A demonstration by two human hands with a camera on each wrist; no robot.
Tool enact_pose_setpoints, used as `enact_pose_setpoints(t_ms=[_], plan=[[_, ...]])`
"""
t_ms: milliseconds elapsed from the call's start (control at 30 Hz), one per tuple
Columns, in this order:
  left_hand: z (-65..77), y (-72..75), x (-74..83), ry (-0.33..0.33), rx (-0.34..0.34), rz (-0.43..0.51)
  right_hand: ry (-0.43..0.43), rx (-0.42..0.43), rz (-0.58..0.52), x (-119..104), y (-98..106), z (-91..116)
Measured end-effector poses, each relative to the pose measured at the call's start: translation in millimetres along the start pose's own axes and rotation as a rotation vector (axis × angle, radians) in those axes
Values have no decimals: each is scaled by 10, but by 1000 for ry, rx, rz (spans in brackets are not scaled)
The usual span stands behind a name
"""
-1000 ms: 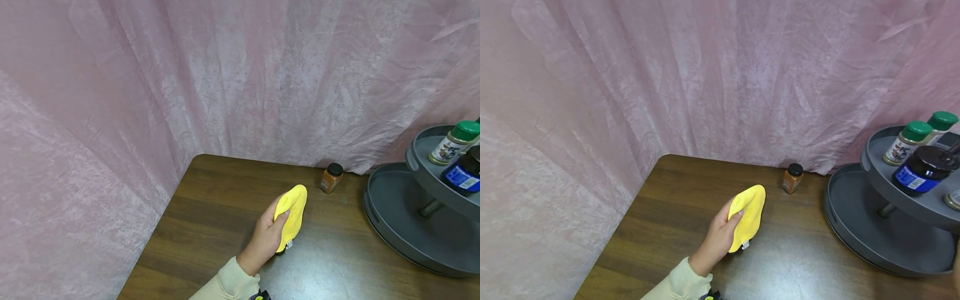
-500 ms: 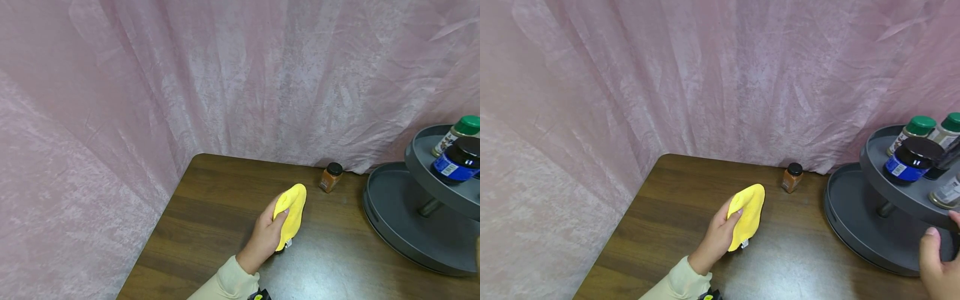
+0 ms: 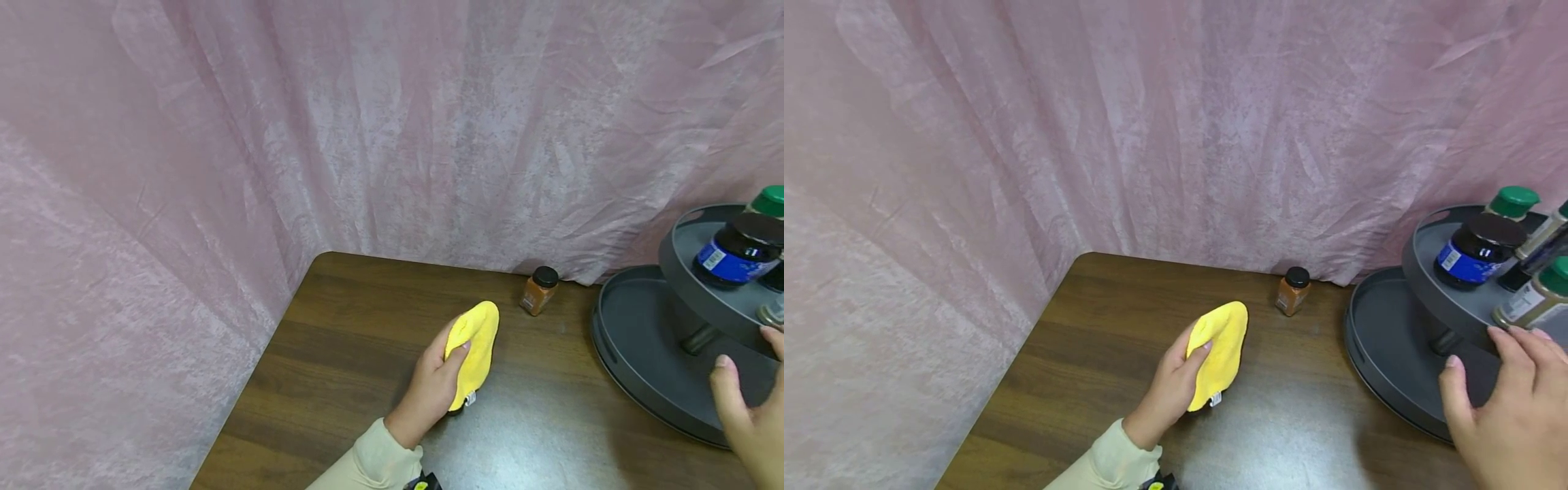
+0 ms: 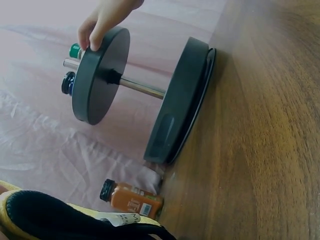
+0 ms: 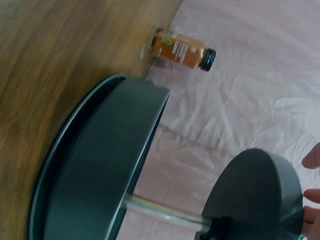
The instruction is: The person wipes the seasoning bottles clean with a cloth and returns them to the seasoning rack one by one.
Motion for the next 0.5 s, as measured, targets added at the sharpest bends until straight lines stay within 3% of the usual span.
enact_pose_setpoints(t_ms=[300,500], plan=[[6,14,0,7,-14,27,15,-129,57,-178,-26,-80],[7,11,5,6,-13,26,-38,-85,33,-108,-18,-104]])
Point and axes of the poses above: each hand's wrist, its own z-axis away from the middle knuckle, its own y-axis out of the back of the hand, x = y × z, the point moved 1 cm from there along -z, towards the middle knuckle, and after that the axes turned 13 degrees about z, right-handed, at the moved point
